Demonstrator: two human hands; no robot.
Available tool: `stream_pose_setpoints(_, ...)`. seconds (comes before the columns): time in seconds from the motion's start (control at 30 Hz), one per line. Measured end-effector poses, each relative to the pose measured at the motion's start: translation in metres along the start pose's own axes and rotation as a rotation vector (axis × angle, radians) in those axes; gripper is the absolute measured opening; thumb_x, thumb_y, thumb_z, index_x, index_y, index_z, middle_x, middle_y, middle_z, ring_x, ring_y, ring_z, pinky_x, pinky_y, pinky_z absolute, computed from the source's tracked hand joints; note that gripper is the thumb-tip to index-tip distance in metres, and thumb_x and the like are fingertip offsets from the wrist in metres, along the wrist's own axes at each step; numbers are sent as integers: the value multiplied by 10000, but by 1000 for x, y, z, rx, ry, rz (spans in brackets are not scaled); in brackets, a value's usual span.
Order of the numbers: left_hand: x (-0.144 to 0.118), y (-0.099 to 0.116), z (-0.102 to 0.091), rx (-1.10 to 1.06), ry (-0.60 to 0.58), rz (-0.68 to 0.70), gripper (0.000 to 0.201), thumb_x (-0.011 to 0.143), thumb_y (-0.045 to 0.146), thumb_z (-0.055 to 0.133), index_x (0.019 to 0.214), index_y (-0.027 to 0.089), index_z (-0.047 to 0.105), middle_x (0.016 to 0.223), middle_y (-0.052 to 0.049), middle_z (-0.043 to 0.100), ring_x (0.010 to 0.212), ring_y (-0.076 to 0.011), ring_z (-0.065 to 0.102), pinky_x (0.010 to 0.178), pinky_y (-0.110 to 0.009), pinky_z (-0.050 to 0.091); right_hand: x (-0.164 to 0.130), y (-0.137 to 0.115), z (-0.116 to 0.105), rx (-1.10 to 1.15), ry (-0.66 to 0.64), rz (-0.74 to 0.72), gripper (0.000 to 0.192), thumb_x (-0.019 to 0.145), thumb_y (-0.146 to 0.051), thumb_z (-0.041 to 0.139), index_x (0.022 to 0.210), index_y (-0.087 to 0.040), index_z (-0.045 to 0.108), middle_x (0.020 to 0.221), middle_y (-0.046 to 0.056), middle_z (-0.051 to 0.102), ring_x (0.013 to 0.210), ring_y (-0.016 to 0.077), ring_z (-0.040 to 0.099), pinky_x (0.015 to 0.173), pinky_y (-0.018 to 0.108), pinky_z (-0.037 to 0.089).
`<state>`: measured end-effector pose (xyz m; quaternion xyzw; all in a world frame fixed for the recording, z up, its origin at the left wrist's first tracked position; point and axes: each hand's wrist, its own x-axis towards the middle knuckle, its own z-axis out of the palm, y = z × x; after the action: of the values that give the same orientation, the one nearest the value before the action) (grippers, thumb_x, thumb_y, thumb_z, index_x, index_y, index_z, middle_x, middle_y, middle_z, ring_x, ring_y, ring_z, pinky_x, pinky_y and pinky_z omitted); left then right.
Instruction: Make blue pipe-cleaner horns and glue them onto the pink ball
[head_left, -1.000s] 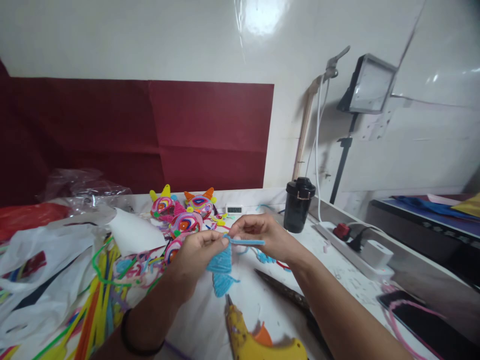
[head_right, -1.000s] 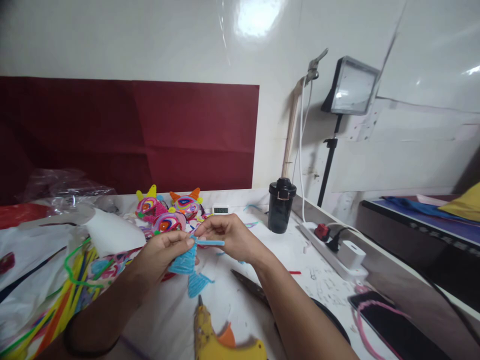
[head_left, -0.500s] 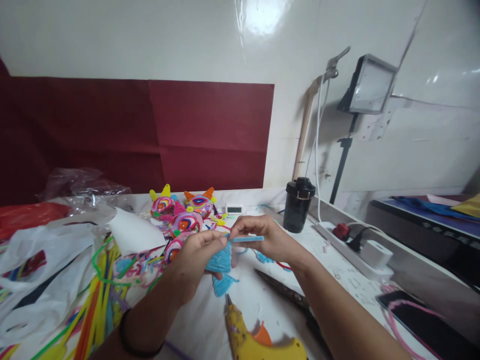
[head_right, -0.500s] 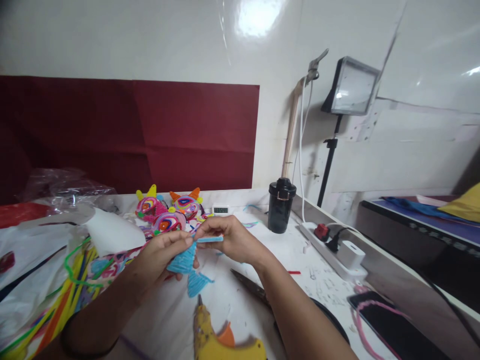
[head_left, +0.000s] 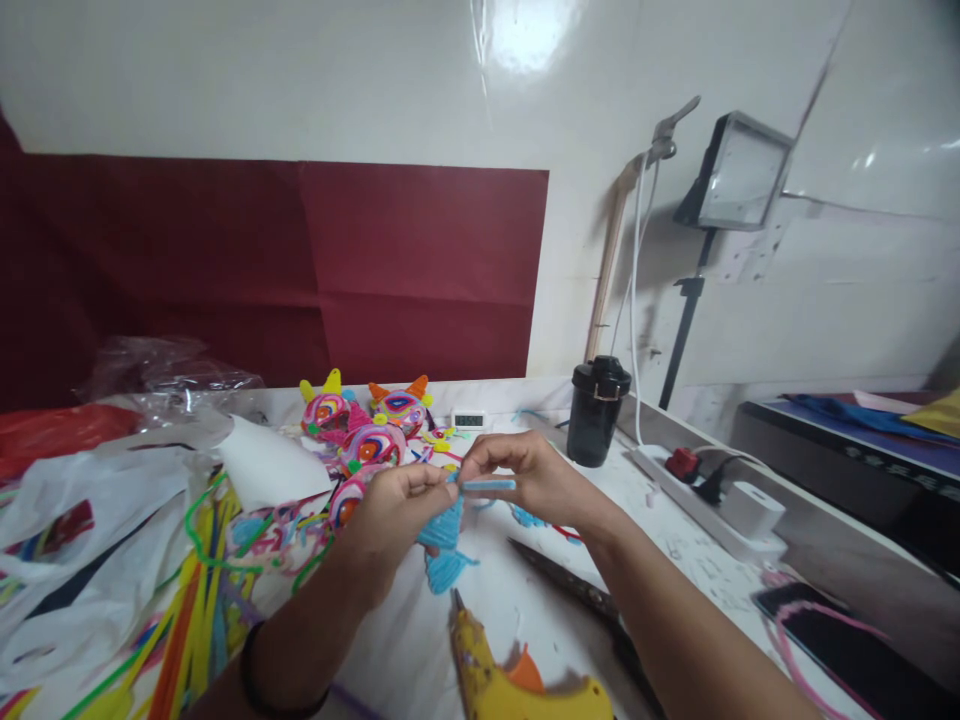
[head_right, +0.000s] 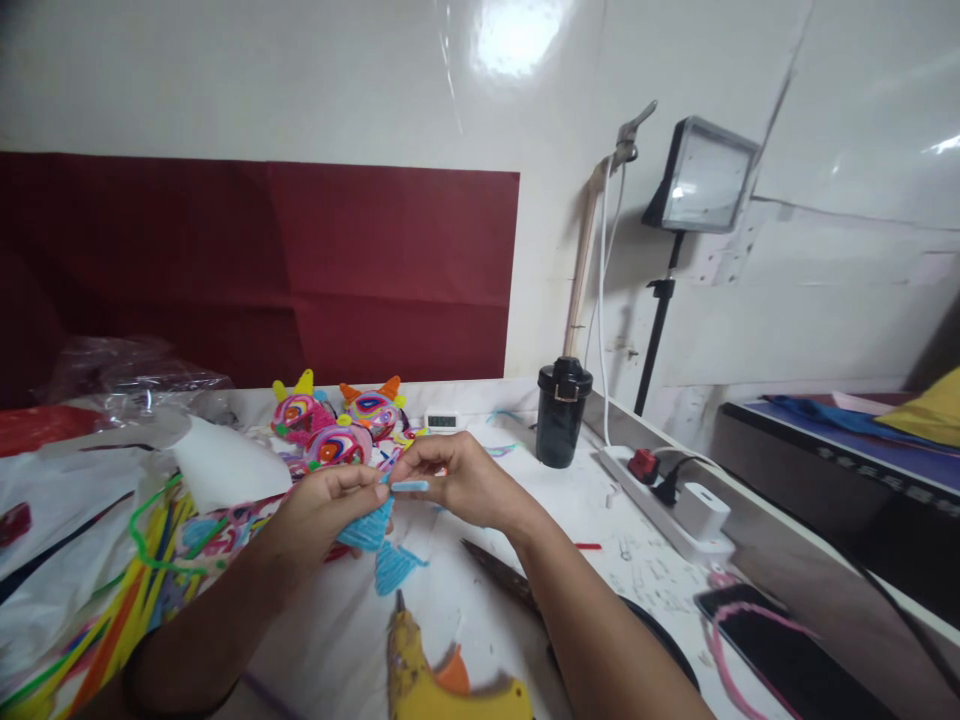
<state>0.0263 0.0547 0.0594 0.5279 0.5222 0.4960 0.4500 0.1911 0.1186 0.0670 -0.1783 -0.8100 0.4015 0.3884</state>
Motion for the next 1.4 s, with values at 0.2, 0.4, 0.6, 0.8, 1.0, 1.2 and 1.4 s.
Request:
stream_pose_setpoints(0.2, -1, 3, 4, 59, 87, 12, 192, 609, 336, 636, 638, 147, 620, 484, 49, 517, 410, -78, 431, 351, -175, 374, 1, 2, 2, 37, 12, 78, 245, 685, -350, 751, 727, -123, 669, 693, 25, 628, 627, 121, 548, 629, 260, 450)
stream_pose_setpoints(0.4, -2, 5, 5, 54, 113, 30, 160, 592, 301, 654, 632, 150, 614, 458, 71, 485, 399, -69, 406, 356, -165, 333, 1, 2, 7, 126, 68, 147, 285, 624, -340, 798, 720, -135, 626, 640, -12, 591, 579, 93, 512, 586, 237, 419)
stream_pose_setpoints(0.6, -1, 1, 3, 98, 106, 94, 117, 625, 268, 639, 599, 166, 587, 436, 86, 441, 396, -61, 363, 365, -156, 245, 2, 3, 11, 323, 84, 222, 331, 537, -300, 844, 703, -139, 607, 601, -38, 577, 545, 80, 515, 553, 221, 398)
stream_pose_setpoints(0.8, -2, 0, 3, 195, 104, 176, 97, 670, 248, 615, 622, 165, 597, 462, 83, 413, 421, -61, 318, 388, -170, 213, 3, -1, 11, 383, 119, 331, 322, 469, -224, 853, 672, -121, 626, 551, -38, 601, 519, 75, 534, 547, 213, 408)
stream_pose_setpoints(1.0, -3, 1, 2, 293, 94, 251, 113, 700, 258, 598, 622, 177, 613, 491, 60, 441, 443, -83, 338, 405, -190, 225, 1, -1, 12, 396, 138, 372, 194, 496, -163, 786, 626, -126, 647, 520, -18, 635, 501, 97, 563, 551, 234, 434)
stream_pose_setpoints(1.2, -4, 2, 3, 311, 104, 257, 89, 681, 256, 608, 635, 188, 640, 482, 54, 463, 441, -97, 364, 412, -198, 240, 2, -8, 14, 370, 167, 427, 103, 516, -148, 708, 585, -142, 632, 444, -34, 596, 450, 93, 526, 521, 231, 410)
stream_pose_setpoints(1.4, -4, 4, 2, 281, 73, 179, 117, 678, 279, 603, 616, 181, 610, 457, 73, 426, 416, -87, 345, 400, -193, 228, 3, -12, 14, 275, 166, 392, 64, 548, -156, 683, 576, -140, 628, 461, -38, 579, 467, 87, 511, 523, 225, 404)
